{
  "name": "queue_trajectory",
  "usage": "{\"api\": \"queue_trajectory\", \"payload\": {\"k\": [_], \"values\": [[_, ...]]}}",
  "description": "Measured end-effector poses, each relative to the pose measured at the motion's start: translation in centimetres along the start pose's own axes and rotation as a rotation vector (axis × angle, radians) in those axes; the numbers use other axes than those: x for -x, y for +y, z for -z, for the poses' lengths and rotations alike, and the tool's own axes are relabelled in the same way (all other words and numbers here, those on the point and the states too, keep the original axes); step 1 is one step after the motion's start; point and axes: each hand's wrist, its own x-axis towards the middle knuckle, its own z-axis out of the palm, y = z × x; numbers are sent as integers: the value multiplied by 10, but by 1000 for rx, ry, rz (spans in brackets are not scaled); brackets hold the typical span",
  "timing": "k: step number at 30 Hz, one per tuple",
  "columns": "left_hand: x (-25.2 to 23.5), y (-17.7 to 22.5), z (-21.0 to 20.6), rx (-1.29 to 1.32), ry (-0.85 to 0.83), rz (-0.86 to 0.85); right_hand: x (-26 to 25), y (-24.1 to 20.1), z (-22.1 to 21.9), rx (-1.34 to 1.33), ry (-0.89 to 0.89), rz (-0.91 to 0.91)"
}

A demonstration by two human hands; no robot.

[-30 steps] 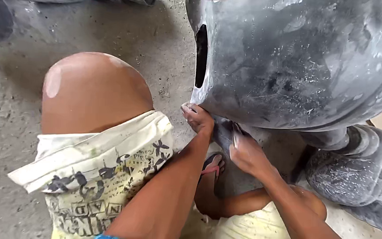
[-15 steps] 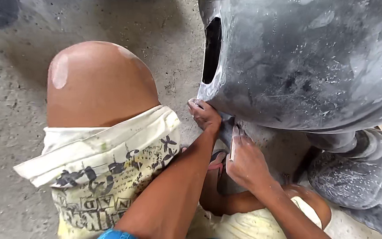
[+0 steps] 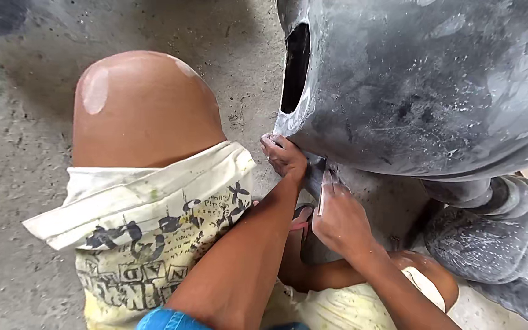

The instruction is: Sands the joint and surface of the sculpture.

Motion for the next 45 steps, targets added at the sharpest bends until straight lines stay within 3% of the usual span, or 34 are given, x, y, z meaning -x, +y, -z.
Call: {"api": "queue_trajectory", "payload": {"k": [5, 9, 21, 25, 29, 32, 35, 41, 45], "values": [[3, 2, 1, 1, 0, 14, 11, -4, 3, -1, 12, -33], [5, -4, 2, -15, 4, 26, -6, 18, -2, -64, 39, -24], [2, 4, 2, -2, -15, -10, -5, 3, 14, -69, -21, -32], [7, -4, 6, -32, -1, 15, -17, 27, 5, -161, 8, -30], [1, 8, 4, 9, -20, -17, -6, 11, 8, -77, 19, -7], [4, -6, 2, -14, 4, 10, -14, 30, -5, -116, 21, -3], [-1, -12, -6, -3, 34, -14, -8, 19, 1, -99, 44, -38], [3, -6, -1, -16, 10, -1, -15, 32, -10, -64, 29, -19], [-2, 0, -3, -6, 23, -10, 10, 18, -9, -9, 14, -16]]}}
